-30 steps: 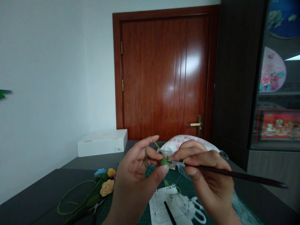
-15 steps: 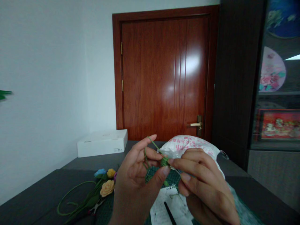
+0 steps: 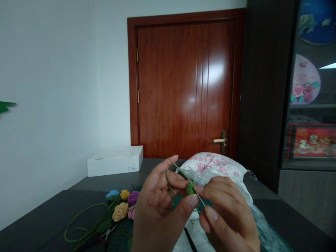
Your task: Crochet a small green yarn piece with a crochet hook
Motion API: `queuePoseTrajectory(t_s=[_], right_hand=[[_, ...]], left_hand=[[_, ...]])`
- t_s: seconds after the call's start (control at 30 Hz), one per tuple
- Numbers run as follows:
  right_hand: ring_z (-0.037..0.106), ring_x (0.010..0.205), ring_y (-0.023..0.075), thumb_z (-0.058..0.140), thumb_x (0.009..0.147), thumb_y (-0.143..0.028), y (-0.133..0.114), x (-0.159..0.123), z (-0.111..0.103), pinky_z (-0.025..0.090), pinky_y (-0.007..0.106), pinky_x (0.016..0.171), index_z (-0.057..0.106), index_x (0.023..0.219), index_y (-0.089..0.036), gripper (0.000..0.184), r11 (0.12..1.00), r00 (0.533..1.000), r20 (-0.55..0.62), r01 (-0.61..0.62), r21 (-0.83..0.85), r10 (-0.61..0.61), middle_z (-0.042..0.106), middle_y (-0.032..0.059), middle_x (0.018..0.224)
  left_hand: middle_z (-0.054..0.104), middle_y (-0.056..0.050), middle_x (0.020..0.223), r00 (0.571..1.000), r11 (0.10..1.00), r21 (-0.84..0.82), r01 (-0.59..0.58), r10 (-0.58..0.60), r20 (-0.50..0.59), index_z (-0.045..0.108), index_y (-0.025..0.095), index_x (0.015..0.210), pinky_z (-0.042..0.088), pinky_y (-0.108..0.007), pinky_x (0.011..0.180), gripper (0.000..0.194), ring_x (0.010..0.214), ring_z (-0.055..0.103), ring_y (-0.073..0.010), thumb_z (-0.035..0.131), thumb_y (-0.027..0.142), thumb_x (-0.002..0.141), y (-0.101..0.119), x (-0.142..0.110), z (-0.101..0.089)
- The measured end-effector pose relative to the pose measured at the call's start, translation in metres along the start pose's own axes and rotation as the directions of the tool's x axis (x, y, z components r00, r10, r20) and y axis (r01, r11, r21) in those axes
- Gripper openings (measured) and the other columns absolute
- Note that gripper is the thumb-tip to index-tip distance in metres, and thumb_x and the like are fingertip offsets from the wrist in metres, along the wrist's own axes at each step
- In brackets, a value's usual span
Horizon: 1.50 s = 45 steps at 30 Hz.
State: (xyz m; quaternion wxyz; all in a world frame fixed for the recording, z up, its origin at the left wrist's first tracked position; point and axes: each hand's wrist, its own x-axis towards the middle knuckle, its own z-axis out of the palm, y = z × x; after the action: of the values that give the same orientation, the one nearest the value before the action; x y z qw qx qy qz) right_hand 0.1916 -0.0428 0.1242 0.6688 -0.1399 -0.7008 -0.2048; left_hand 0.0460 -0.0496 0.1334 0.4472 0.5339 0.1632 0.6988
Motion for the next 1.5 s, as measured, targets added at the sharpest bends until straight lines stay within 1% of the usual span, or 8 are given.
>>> queuePoseTrajectory(t_s=[0.13, 0.3, 0.47, 0.7, 0.9, 1.07, 1.4, 1.5], right_hand=[[0.069, 0.071, 0.0195, 0.059, 0.088, -0.009, 0.001, -0.004, 0.004, 0.059, 0.035, 0.064, 0.066, 0.11, -0.019, 0.025, 1.0, 0.999, -0.038, 0.008, 0.011, -0.008, 0.075, 0.0043, 0.083], [0.064, 0.067, 0.0146, 0.06, 0.086, 0.001, 0.0, -0.011, 0.022, 0.054, 0.031, 0.062, 0.065, 0.096, -0.021, 0.025, 0.999, 0.965, -0.261, -0.007, -0.044, -0.005, 0.068, -0.0005, 0.078], [0.061, 0.064, 0.0134, 0.061, 0.09, -0.004, 0.005, -0.003, 0.015, 0.055, 0.031, 0.061, 0.064, 0.095, -0.019, 0.016, 0.987, 0.979, -0.135, 0.139, -0.085, -0.15, 0.066, 0.0004, 0.077], [0.062, 0.069, 0.0156, 0.057, 0.096, -0.01, 0.004, 0.0, 0.013, 0.052, 0.034, 0.068, 0.061, 0.101, -0.02, 0.012, 0.964, 0.978, -0.153, -0.105, 0.243, 0.145, 0.064, -0.0001, 0.075], [0.054, 0.059, 0.0109, 0.053, 0.103, -0.027, 0.009, 0.003, 0.019, 0.044, 0.027, 0.06, 0.058, 0.086, -0.021, 0.019, 0.559, 0.768, 0.052, -0.509, 0.655, 0.639, 0.058, -0.0037, 0.068], [0.049, 0.054, 0.0113, 0.061, 0.099, -0.034, 0.009, 0.009, 0.026, 0.045, 0.025, 0.056, 0.053, 0.081, -0.022, 0.023, 0.079, 0.615, 0.36, -0.569, 0.818, 0.701, 0.057, -0.0055, 0.063], [0.05, 0.058, 0.011, 0.069, 0.093, -0.037, 0.009, 0.006, 0.031, 0.049, 0.023, 0.057, 0.052, 0.079, -0.022, 0.027, -0.179, 0.532, 0.497, -0.538, 0.824, 0.685, 0.053, -0.006, 0.064], [0.052, 0.058, 0.0108, 0.072, 0.091, -0.035, 0.011, 0.002, 0.035, 0.051, 0.024, 0.056, 0.057, 0.082, -0.022, 0.022, -0.298, 0.459, 0.548, -0.51, 0.807, 0.699, 0.053, -0.0053, 0.066]], left_hand=[[0.068, 0.003, 0.082, 0.981, 0.988, -0.094, 0.123, -0.106, 0.164, 0.062, 0.024, 0.134, 0.058, -0.021, 0.07, 0.069, 0.072, 0.067, -0.0109, 0.089, 0.011, 0.072, -0.006, 0.007, -0.009], [0.069, 0.001, 0.085, 0.992, 0.998, 0.021, 0.057, -0.059, 0.116, 0.058, 0.022, 0.139, 0.057, -0.02, 0.074, 0.07, 0.078, 0.067, -0.0114, 0.086, 0.013, 0.076, -0.007, 0.008, -0.009], [0.068, 0.002, 0.085, 0.998, 0.991, 0.126, -0.055, 0.053, 0.023, 0.057, 0.024, 0.14, 0.058, -0.024, 0.079, 0.07, 0.081, 0.069, -0.0138, 0.083, 0.011, 0.077, -0.002, 0.006, -0.003], [0.07, -0.001, 0.088, 0.996, 0.985, 0.168, -0.033, 0.018, 0.09, 0.057, 0.023, 0.139, 0.057, -0.025, 0.078, 0.065, 0.082, 0.07, -0.0151, 0.081, 0.011, 0.079, 0.005, 0.012, -0.006], [0.072, -0.003, 0.09, 0.976, 0.996, 0.039, 0.081, -0.087, 0.2, 0.054, 0.018, 0.139, 0.057, -0.027, 0.065, 0.066, 0.069, 0.07, -0.0149, 0.079, 0.013, 0.079, 0.003, 0.018, -0.013], [0.074, -0.005, 0.09, 0.94, 0.995, -0.014, 0.1, -0.09, 0.329, 0.049, 0.016, 0.142, 0.056, -0.029, 0.063, 0.069, 0.069, 0.072, -0.0174, 0.078, 0.012, 0.08, -0.002, 0.026, -0.021], [0.074, -0.006, 0.09, 0.937, 0.989, -0.048, 0.138, -0.114, 0.33, 0.043, 0.014, 0.146, 0.058, -0.029, 0.065, 0.07, 0.075, 0.071, -0.0179, 0.075, 0.011, 0.084, 0.004, 0.026, -0.02], [0.075, -0.006, 0.089, 0.936, 0.989, -0.052, 0.137, -0.112, 0.334, 0.043, 0.013, 0.147, 0.058, -0.028, 0.063, 0.07, 0.071, 0.07, -0.0162, 0.075, 0.011, 0.085, 0.004, 0.026, -0.021]])
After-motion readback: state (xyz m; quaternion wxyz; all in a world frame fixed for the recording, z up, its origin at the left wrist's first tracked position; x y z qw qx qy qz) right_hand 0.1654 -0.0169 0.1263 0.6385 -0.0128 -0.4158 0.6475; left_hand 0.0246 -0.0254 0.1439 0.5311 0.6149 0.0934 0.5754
